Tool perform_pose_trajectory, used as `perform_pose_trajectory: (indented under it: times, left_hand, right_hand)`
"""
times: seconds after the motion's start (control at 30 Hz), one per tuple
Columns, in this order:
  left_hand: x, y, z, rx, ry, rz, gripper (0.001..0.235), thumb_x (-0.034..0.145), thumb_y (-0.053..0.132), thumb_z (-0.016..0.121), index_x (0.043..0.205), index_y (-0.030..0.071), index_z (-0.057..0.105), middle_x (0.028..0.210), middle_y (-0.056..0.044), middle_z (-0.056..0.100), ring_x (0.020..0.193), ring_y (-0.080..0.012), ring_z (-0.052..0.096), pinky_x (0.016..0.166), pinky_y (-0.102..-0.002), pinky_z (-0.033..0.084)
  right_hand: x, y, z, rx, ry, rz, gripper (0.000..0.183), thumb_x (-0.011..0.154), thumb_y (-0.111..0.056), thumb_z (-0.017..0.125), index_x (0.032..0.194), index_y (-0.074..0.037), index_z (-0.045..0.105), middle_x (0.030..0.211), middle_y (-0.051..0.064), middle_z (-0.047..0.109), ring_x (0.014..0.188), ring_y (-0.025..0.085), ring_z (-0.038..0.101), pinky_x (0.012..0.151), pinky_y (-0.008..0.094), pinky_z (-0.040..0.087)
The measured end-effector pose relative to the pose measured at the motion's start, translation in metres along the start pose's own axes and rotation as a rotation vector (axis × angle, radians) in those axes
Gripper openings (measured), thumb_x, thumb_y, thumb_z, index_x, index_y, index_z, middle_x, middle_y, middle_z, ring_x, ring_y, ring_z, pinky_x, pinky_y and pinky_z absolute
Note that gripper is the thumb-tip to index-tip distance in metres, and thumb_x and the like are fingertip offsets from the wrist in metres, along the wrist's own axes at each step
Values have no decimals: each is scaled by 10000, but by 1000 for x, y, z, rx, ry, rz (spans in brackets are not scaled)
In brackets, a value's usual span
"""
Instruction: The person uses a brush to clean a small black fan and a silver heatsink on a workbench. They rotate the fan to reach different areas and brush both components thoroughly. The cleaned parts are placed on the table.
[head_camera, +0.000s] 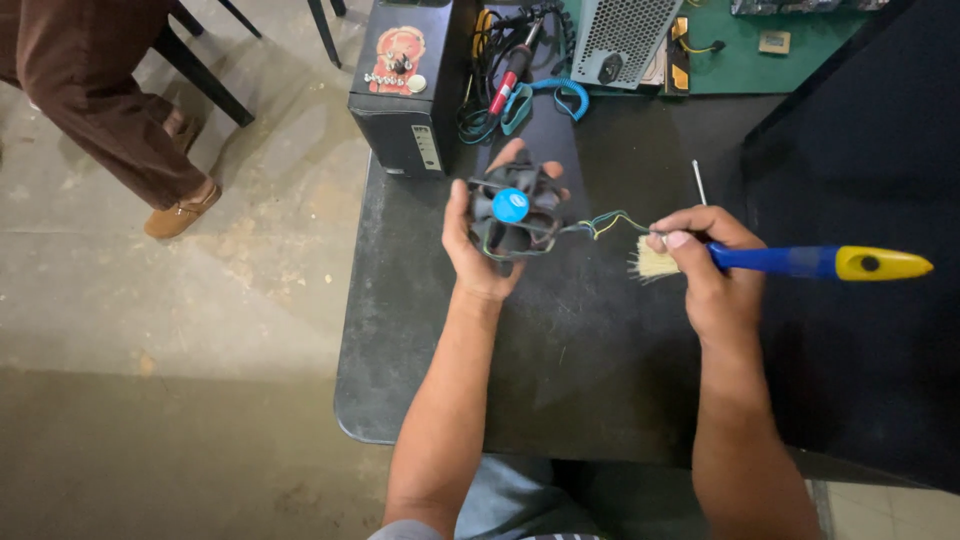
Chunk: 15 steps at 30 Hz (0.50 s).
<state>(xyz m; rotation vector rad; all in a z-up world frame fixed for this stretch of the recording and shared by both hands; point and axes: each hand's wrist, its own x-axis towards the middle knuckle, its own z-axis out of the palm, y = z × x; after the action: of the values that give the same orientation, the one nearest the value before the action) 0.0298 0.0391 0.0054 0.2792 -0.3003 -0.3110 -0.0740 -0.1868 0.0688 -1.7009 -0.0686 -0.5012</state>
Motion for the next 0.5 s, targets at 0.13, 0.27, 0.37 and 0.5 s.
perform_pose_trajectory:
  times: [0.13, 0.27, 0.37, 0.5]
  left_hand:
    - [2, 10, -7, -36, 38, 14, 863, 1067, 678, 478, 1702, 95, 423, 1476, -347, 654, 1232, -513, 736, 741, -494, 683]
    - [4, 12, -15, -22, 112, 49, 898, 1029, 748, 478, 1673, 122, 478, 1465, -332, 667, 1212, -550, 716, 800, -631, 671]
    - [4, 12, -14, -74, 93, 54, 897, 1029, 752, 501, 1671, 125, 488, 1468, -328, 667, 1214, -542, 720, 802, -641, 676]
    - [6, 12, -11, -129, 54, 125, 882, 1059, 728, 515, 1658, 80, 509, 1440, -359, 677, 1210, -552, 727, 971, -662, 648]
  right_hand:
    - [-4, 6, -4, -109, -118, 72, 163, 980, -136, 731, 1067, -26, 814, 789, 88, 685, 780, 140, 636, 763, 316, 532]
    - [-2, -13, 14, -346, -360, 195, 164, 937, -64, 727, 1067, -21, 817, 797, 200, 755, 780, 260, 688, 754, 446, 561]
    - [0, -27, 30, -431, -493, 254, 171, 955, -91, 709, 1075, 7, 781, 830, 253, 766, 772, 305, 713, 748, 501, 566]
    - [0, -33, 39, -486, -623, 306, 234, 990, -74, 663, 1104, 77, 800, 870, 283, 806, 787, 415, 789, 791, 512, 609]
